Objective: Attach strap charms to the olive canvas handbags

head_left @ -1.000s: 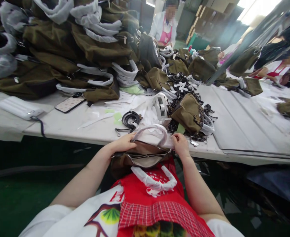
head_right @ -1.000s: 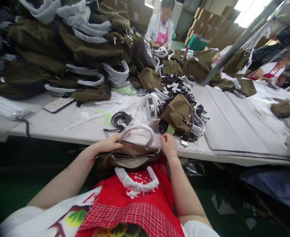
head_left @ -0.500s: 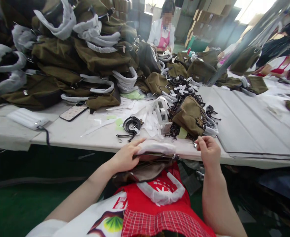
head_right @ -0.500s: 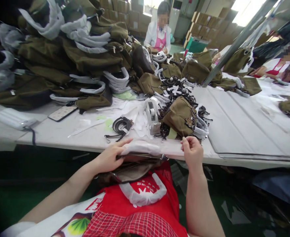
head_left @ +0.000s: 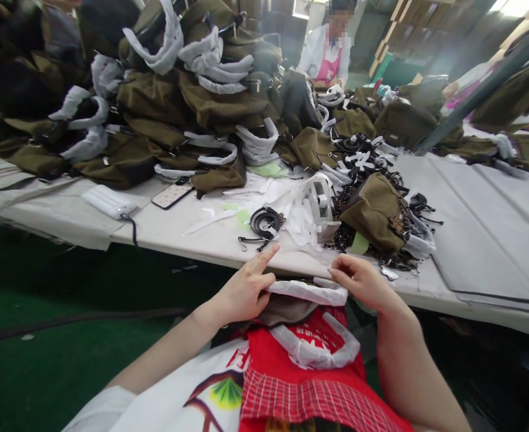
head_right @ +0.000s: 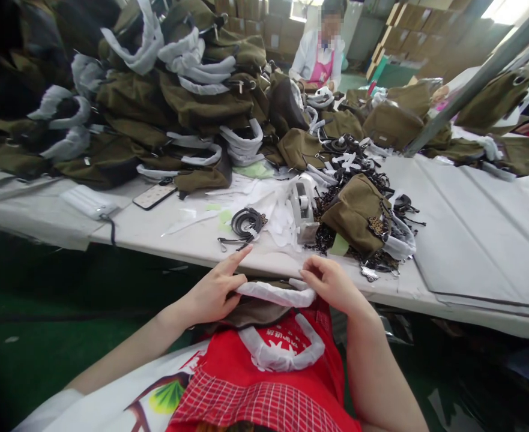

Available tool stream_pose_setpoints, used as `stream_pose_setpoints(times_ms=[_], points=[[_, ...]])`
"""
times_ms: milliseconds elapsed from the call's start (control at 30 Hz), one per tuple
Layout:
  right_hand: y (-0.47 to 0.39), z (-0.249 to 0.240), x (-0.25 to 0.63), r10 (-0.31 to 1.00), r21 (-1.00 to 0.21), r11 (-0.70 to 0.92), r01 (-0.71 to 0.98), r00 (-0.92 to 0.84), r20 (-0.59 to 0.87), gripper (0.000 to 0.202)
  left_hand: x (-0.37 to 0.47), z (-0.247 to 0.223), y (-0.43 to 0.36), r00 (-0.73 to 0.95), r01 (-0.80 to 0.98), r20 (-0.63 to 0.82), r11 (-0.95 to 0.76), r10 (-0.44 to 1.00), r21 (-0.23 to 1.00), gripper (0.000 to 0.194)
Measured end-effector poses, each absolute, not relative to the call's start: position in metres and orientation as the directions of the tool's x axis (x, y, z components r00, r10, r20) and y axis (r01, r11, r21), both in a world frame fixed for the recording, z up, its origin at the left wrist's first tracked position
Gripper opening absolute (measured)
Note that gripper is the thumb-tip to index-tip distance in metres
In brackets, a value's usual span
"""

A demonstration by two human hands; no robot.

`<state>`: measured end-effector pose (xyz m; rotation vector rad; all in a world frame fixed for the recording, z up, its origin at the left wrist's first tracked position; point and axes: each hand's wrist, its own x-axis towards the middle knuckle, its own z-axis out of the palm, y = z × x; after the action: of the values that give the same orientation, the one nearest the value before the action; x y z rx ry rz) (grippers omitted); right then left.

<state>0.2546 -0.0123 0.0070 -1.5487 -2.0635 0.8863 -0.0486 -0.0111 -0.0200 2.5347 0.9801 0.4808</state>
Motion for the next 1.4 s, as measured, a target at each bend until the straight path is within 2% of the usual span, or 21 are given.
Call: stream_pose_setpoints(times_ms=[233, 367, 567, 700, 800, 867, 933, 1000, 1067, 1133, 1267, 1333, 1400], points=[[-0.005, 0.018, 0.252, 0.940, -0.682, 0.193, 0.706, -0.332, -0.078, 0.022, -0.052, -0.023, -0.015, 0.683, 0.534, 0.191, -0.660, 0.705, 0.528, 0.014], [-0.005, 0.020, 0.247, 0.933, -0.694, 0.201, 0.691, -0.351, -0.080, 0.021, -0.053, -0.023, -0.014, 0.684, 0.534, 0.149, -0.630, 0.714, 0.564, 0.013], [-0.007, 0.019, 0.252, 0.934, -0.708, 0.202, 0.677, -0.351, -0.069, 0.020, -0.053, -0.021, -0.010, 0.693, 0.543, 0.172, -0.664, 0.700, 0.515, 0.010], [-0.006, 0.017, 0.256, 0.931, -0.696, 0.221, 0.683, -0.361, -0.059, 0.023, -0.052, -0.023, -0.008, 0.714, 0.540, 0.134, -0.661, 0.688, 0.521, 0.018], [0.000, 0.019, 0.256, 0.933, -0.600, 0.270, 0.753, -0.358, -0.029, 0.020, -0.051, -0.024, -0.010, 0.711, 0.572, 0.075, -0.637, 0.699, 0.516, 0.017], [0.005, 0.024, 0.250, 0.930, -0.492, 0.349, 0.797, -0.358, 0.080, 0.014, -0.050, -0.023, -0.012, 0.710, 0.586, 0.051, -0.630, 0.702, 0.510, 0.014], [0.010, 0.033, 0.238, 0.899, -0.396, 0.437, 0.807, -0.383, 0.213, 0.021, -0.048, -0.020, -0.014, 0.717, 0.588, 0.038, -0.633, 0.696, 0.504, 0.012], [0.012, 0.043, 0.220, 0.842, -0.352, 0.538, 0.766, -0.474, 0.257, 0.033, -0.046, -0.018, -0.016, 0.733, 0.580, 0.030, -0.647, 0.680, 0.494, 0.010], [0.013, 0.048, 0.197, 0.760, -0.360, 0.642, 0.677, -0.622, 0.186, 0.037, -0.044, -0.016, -0.017, 0.748, 0.572, 0.028, -0.665, 0.663, 0.480, 0.008], [0.013, 0.045, 0.175, 0.676, -0.380, 0.692, 0.613, -0.735, 0.046, 0.034, -0.043, -0.015, -0.018, 0.752, 0.575, 0.033, -0.678, 0.659, 0.458, 0.008], [0.017, 0.026, 0.148, 0.620, -0.382, 0.653, 0.654, -0.751, -0.226, 0.021, -0.048, -0.019, -0.016, 0.703, 0.626, 0.027, -0.636, 0.711, 0.451, 0.014], [0.020, 0.019, 0.148, 0.697, -0.390, 0.585, 0.711, -0.687, -0.206, 0.021, -0.053, -0.022, -0.014, 0.628, 0.675, 0.006, -0.548, 0.778, 0.494, 0.016], [0.020, 0.020, 0.154, 0.847, -0.439, 0.476, 0.763, -0.531, -0.005, 0.025, -0.059, -0.027, -0.010, 0.532, 0.717, -0.026, -0.434, 0.846, 0.546, 0.016]])
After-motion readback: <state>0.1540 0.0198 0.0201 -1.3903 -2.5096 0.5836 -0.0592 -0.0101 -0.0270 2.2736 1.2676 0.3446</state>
